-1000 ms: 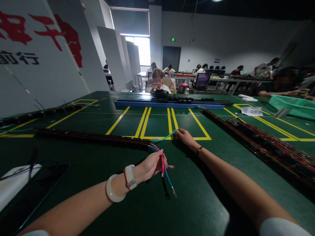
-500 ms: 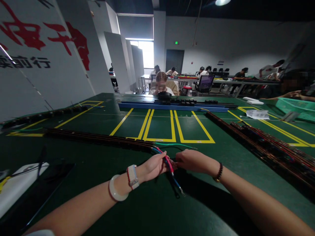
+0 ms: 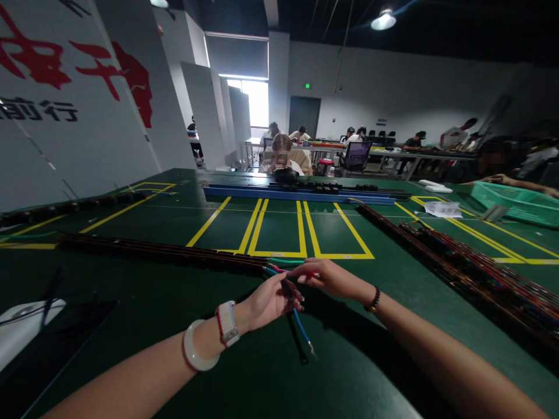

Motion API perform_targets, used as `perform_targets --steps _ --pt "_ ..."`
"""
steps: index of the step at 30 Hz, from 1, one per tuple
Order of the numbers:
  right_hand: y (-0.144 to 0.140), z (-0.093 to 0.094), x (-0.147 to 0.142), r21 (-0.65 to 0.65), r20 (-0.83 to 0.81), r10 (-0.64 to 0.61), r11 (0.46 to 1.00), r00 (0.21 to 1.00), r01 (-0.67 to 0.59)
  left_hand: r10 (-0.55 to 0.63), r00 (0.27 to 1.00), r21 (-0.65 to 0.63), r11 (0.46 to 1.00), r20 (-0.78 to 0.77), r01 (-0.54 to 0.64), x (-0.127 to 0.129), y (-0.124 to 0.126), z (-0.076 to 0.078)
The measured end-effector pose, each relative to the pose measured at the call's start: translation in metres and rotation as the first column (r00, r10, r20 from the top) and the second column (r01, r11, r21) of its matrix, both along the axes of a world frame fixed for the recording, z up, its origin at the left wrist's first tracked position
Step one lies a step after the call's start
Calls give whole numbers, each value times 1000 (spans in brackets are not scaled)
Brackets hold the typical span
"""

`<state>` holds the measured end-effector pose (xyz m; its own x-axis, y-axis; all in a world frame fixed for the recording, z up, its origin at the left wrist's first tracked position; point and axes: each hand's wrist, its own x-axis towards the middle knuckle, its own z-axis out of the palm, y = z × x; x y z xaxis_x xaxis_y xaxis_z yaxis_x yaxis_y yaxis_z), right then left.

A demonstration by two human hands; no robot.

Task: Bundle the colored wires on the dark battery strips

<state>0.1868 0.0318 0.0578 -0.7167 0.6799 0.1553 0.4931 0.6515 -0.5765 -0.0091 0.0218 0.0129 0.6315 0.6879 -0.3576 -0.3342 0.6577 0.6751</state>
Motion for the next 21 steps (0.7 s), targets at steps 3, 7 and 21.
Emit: perform_targets --steps 3,7,21 --pt "12 -7 -3 -67 -110 -187 981 976 180 -21 998 17 1000 -67 22 1 0 0" --pt "27 -1 -25 70 -75 -318 944 945 323 -48 993 43 998 -112 53 4 2 -2" --pt "55 20 -130 551 350 -394 821 850 153 55 996 4 998 -66 -55 2 2 -8"
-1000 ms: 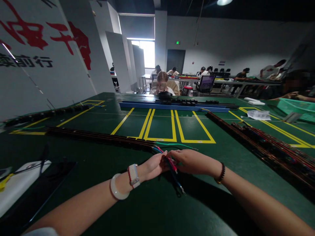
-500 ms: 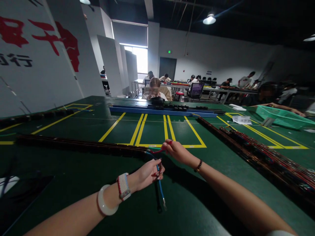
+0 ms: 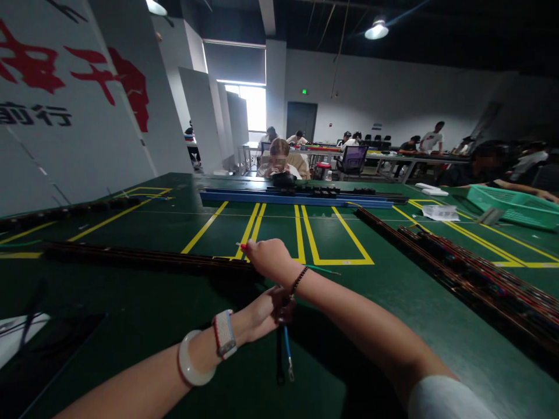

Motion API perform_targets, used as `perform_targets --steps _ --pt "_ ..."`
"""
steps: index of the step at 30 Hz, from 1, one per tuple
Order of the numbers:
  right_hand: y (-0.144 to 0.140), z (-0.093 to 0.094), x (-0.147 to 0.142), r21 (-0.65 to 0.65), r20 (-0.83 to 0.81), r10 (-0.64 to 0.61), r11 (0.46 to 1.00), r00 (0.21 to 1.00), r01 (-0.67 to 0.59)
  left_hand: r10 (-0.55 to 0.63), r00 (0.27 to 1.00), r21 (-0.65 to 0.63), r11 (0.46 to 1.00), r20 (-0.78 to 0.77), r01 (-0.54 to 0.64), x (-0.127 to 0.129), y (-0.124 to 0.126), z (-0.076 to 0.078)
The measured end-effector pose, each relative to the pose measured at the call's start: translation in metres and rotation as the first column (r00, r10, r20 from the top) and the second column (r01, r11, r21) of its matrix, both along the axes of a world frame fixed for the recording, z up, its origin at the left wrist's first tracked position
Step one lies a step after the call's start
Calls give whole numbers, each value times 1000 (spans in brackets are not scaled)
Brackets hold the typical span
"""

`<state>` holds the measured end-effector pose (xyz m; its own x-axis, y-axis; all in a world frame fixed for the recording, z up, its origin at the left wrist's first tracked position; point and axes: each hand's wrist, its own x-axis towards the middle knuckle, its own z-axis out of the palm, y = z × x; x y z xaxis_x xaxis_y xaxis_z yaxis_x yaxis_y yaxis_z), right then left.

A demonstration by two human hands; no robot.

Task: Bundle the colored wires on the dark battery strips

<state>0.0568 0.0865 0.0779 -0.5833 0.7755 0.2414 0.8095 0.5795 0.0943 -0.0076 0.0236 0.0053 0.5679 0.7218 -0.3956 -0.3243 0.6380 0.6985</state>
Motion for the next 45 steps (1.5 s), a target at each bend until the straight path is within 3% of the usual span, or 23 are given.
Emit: perform_targets --steps 2,7,10,13,19,26,33,37,40,42,45 --pt "-2 4 16 -24 -52 3 1000 999 -4 -7 999 -13 1000 -39 7 1 0 2" --pt "-5 0 79 -223 -213 145 955 966 -193 -21 999 21 1000 -45 22 4 -3 7" --pt "-3 -18 116 -250 -225 98 956 969 -154 2 999 77 997 -50 2 4 -8 7" --pt "2 -34 138 -311 -165 48 945 985 -98 11 986 163 986 -165 17 0 -9 7" --pt "9 -43 146 -397 -88 -59 917 994 20 -121 880 211 948 -459 240 -18 2 12" --pt "10 -42 143 -371 -127 -104 927 986 50 -204 787 237 883 -582 405 -34 12 12" --pt "11 -45 141 -330 -130 -123 941 984 74 -171 547 193 817 -819 544 -37 17 25" --pt "8 -43 139 -292 -61 -101 953 993 79 -294 637 197 788 -712 583 -37 21 28" --pt "-1 -22 133 -165 -29 -95 982 995 89 -350 725 194 812 -594 551 -36 22 23" --pt "-17 1 125 -38 -125 -52 998 991 48 -363 766 195 827 -531 527 -37 22 20" --pt "-60 36 117 191 -384 194 973 903 -128 -413 820 200 833 -396 516 -39 22 17"
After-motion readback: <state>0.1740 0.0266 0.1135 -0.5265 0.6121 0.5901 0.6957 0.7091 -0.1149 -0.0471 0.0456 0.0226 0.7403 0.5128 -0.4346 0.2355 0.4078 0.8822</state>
